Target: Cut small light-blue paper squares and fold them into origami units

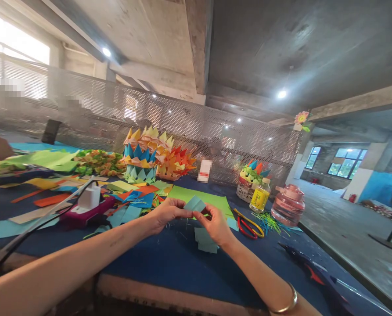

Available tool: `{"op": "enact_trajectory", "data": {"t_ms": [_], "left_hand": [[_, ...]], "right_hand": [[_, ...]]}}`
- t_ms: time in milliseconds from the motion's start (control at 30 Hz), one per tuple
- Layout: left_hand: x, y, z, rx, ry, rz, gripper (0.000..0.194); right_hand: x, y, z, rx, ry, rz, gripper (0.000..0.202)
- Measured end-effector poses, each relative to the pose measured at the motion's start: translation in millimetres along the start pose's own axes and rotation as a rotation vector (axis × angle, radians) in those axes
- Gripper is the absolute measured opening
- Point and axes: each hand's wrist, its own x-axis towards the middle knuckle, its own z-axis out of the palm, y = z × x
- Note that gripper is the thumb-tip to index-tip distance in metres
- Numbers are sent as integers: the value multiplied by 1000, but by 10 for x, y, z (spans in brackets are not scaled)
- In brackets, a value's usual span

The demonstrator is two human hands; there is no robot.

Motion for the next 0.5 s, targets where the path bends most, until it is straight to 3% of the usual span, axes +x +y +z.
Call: {"op": "enact_trajectory", "data": {"t_ms": [133, 300, 500], "left_hand": [[57, -64, -7, 67, -41, 81, 21], [86, -71, -11, 255, 87, 387, 39], [3, -3, 13, 496, 15, 570, 33]], "right_hand": [[18, -17, -15, 68, 72, 99, 20], [64, 28, -78, 356, 76, 368, 16], [68, 27, -92, 426, 37, 392, 20]]}}
